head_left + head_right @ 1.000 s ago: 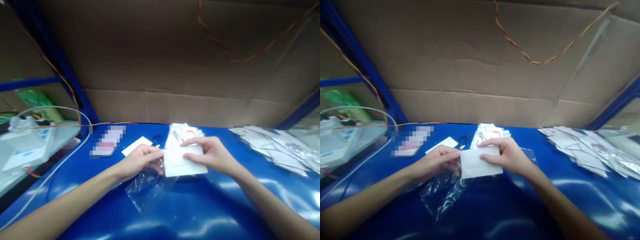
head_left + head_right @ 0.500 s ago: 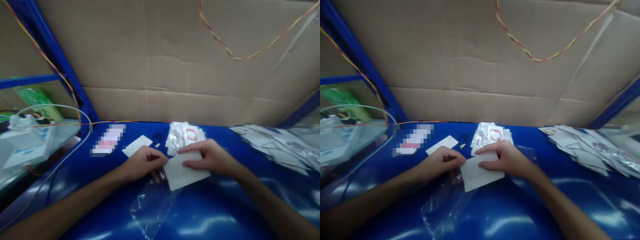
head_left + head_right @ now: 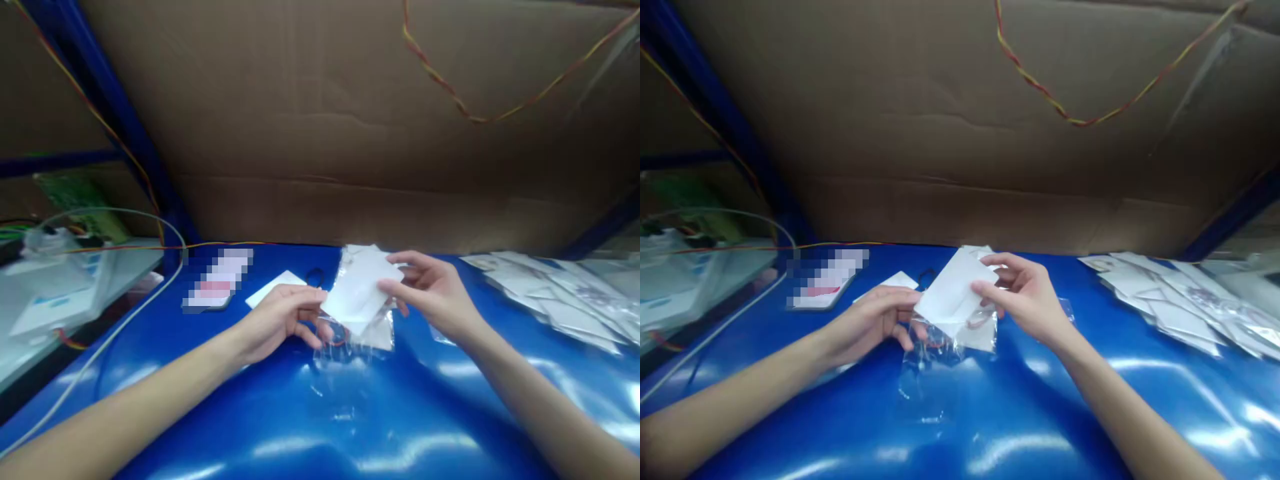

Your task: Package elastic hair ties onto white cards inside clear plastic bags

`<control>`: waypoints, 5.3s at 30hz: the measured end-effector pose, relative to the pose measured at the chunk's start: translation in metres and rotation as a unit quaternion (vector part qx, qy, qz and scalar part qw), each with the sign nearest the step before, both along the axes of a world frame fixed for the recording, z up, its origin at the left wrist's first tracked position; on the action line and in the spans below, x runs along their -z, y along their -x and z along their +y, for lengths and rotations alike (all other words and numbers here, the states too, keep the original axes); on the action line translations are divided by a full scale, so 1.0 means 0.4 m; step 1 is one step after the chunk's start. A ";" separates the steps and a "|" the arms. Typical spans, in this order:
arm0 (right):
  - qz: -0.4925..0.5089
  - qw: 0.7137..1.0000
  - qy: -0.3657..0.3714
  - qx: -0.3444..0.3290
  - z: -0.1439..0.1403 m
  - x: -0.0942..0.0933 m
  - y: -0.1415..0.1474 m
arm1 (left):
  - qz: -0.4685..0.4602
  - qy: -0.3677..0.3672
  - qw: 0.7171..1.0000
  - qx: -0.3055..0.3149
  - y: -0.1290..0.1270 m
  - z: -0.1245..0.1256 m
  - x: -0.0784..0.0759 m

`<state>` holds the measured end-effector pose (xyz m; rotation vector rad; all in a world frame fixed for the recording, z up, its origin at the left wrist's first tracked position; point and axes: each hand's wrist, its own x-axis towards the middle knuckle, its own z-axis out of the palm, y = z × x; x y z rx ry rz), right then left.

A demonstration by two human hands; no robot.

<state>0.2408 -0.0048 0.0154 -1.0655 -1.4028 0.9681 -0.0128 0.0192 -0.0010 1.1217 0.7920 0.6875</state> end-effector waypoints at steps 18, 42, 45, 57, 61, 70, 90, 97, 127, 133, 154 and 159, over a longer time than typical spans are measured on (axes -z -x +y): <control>0.028 0.993 -0.071 0.087 -0.015 0.013 0.025 | 0.054 -0.001 0.998 -0.022 -0.010 -0.011 -0.003; -0.123 0.974 -0.164 0.093 -0.042 0.026 0.037 | 0.082 -0.070 0.994 0.016 -0.012 -0.014 0.009; -0.117 0.971 -0.183 0.105 -0.045 0.025 0.039 | 0.083 -0.078 0.993 0.023 -0.013 -0.015 0.006; -0.071 0.982 -0.147 0.096 -0.051 0.018 0.050 | 0.020 -0.041 0.999 0.028 -0.014 -0.012 0.017; -0.062 0.992 -0.087 0.071 -0.039 0.017 0.048 | 0.017 -0.012 1.000 0.021 -0.018 -0.013 0.021; -0.024 0.990 -0.112 0.084 -0.050 -0.001 0.048 | -0.008 0.029 0.999 0.013 -0.020 -0.013 0.008; -0.083 0.982 -0.136 0.097 -0.044 0.020 0.043 | 0.012 0.011 1.000 0.008 -0.015 -0.013 0.008; -0.003 0.988 -0.108 0.106 -0.046 0.025 0.064 | -0.001 -0.009 1.000 0.007 -0.020 -0.021 0.000; -0.254 0.924 -0.285 -0.003 -0.054 0.049 0.070 | -0.079 0.041 0.994 -0.058 -0.024 -0.029 -0.002; -0.204 0.968 -0.147 -0.002 -0.050 0.050 0.083 | -0.091 0.064 0.989 -0.098 -0.031 -0.037 -0.006; -0.088 0.995 -0.008 -0.054 -0.057 0.049 0.087 | -0.132 0.078 0.987 -0.053 -0.030 -0.040 -0.009; -0.066 0.997 -0.017 -0.032 -0.058 0.041 0.084 | -0.045 -0.045 0.998 -0.031 -0.026 -0.045 0.001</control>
